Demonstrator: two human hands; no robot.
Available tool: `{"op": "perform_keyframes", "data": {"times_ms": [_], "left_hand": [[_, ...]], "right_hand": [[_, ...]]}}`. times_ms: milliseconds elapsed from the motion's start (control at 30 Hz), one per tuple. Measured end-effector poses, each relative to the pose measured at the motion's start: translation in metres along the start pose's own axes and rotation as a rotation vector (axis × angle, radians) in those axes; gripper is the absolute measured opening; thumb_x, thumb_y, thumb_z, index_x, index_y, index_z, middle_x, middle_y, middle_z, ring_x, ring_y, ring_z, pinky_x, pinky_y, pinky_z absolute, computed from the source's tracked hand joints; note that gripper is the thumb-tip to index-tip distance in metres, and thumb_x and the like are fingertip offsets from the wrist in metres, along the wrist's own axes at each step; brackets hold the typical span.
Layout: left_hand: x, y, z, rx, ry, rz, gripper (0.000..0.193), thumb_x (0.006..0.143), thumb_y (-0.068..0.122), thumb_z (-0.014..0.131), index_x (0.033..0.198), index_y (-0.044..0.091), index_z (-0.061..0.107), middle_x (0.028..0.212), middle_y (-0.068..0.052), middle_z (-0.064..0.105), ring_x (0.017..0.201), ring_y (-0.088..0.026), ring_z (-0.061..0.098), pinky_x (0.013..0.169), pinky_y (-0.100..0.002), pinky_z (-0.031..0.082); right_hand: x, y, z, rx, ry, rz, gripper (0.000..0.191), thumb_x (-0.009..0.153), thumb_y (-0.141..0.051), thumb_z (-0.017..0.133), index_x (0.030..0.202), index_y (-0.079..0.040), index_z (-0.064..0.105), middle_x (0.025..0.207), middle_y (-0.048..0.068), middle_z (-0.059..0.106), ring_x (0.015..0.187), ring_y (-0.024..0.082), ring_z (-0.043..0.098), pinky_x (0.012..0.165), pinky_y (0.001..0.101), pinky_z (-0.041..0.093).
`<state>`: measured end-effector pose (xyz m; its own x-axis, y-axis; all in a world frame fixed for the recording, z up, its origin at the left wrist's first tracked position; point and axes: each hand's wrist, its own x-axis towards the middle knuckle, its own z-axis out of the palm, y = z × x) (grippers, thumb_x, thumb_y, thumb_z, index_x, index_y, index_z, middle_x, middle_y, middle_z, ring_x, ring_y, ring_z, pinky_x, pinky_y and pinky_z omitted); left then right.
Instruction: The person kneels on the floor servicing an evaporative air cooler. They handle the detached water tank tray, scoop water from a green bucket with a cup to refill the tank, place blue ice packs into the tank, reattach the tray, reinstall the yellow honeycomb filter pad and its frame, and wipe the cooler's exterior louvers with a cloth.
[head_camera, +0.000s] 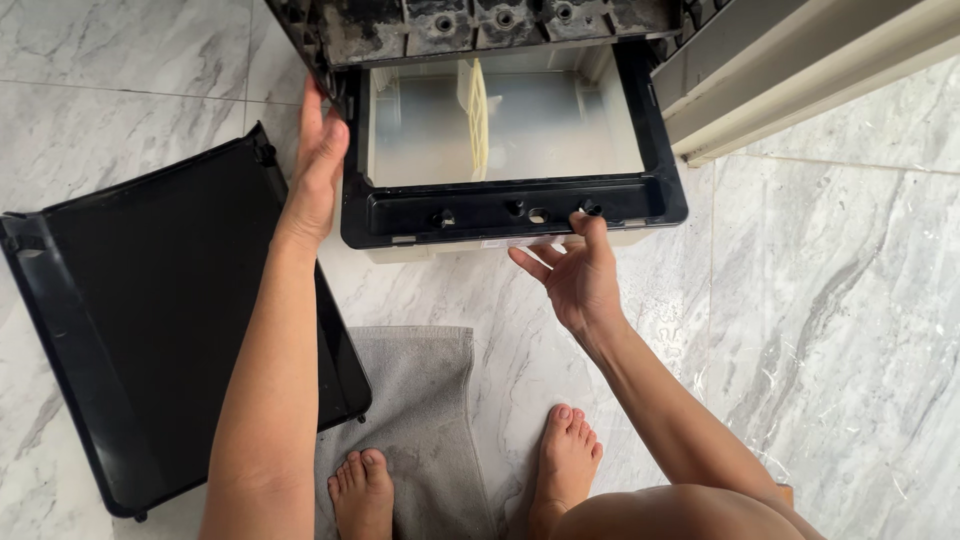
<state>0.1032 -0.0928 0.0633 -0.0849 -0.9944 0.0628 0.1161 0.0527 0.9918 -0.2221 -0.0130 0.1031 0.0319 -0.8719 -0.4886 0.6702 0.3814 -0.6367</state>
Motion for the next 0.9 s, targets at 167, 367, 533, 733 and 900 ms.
{"op": "perform_keyframes", "data": {"times_ms": [167,367,533,733,900], "left_hand": [[0.001,-0.003,0.001,0.004,0.044,0.005,0.116,0.095,0.079,0.065,0.176,0.019,0.008,0.186,-0.012,0.021,0.176,-0.034,0.016,0.142,-0.053,0.021],[-0.002,-0.020,-0.012,0.242,-0.048,-0.033,0.170,0.050,0.093,0.077,0.172,0.017,-0.014,0.185,-0.014,-0.009,0.171,-0.041,-0.002,0.132,-0.058,0.017],[-0.006,-0.017,-0.018,0.693,-0.124,-0.017,0.184,0.050,0.073,0.095,0.167,0.012,-0.033,0.183,-0.024,-0.023,0.173,-0.042,-0.016,0.142,-0.057,0.007],[-0.012,-0.014,-0.005,0.697,-0.183,-0.059,0.189,0.050,0.051,0.109,0.151,0.016,-0.048,0.173,-0.029,-0.034,0.166,-0.041,-0.022,0.133,-0.055,0.006],[-0.010,-0.013,-0.005,0.772,-0.158,-0.071,0.188,0.055,0.040,0.114,0.149,0.021,-0.049,0.173,-0.030,-0.033,0.166,-0.041,-0.018,0.136,-0.057,0.008]], "right_hand": [[0.023,0.001,-0.019,-0.075,-0.034,-0.074,0.035,0.098,-0.035,0.069,0.111,-0.004,0.062,0.105,0.007,0.068,0.104,0.030,0.075,0.096,0.0434,0.065],[0.087,-0.010,-0.047,-0.125,-0.175,-0.054,0.072,0.101,-0.051,0.076,0.132,0.008,0.049,0.110,0.011,0.062,0.114,0.031,0.071,0.103,0.0455,0.063],[0.101,-0.043,-0.085,-0.942,0.019,0.072,0.119,0.077,-0.070,0.071,0.158,0.006,0.027,0.122,0.020,0.071,0.110,0.033,0.076,0.086,0.0443,0.067],[0.117,-0.132,-0.101,-1.472,-0.225,-0.687,0.164,0.063,-0.047,0.105,0.171,-0.018,-0.015,0.179,0.031,0.013,0.166,0.044,0.027,0.123,0.0584,0.042],[0.162,-0.157,-0.089,-1.323,-0.640,-0.594,0.164,0.061,-0.039,0.104,0.172,-0.017,-0.014,0.188,0.018,0.013,0.176,0.033,0.015,0.141,0.0531,0.024]]}}
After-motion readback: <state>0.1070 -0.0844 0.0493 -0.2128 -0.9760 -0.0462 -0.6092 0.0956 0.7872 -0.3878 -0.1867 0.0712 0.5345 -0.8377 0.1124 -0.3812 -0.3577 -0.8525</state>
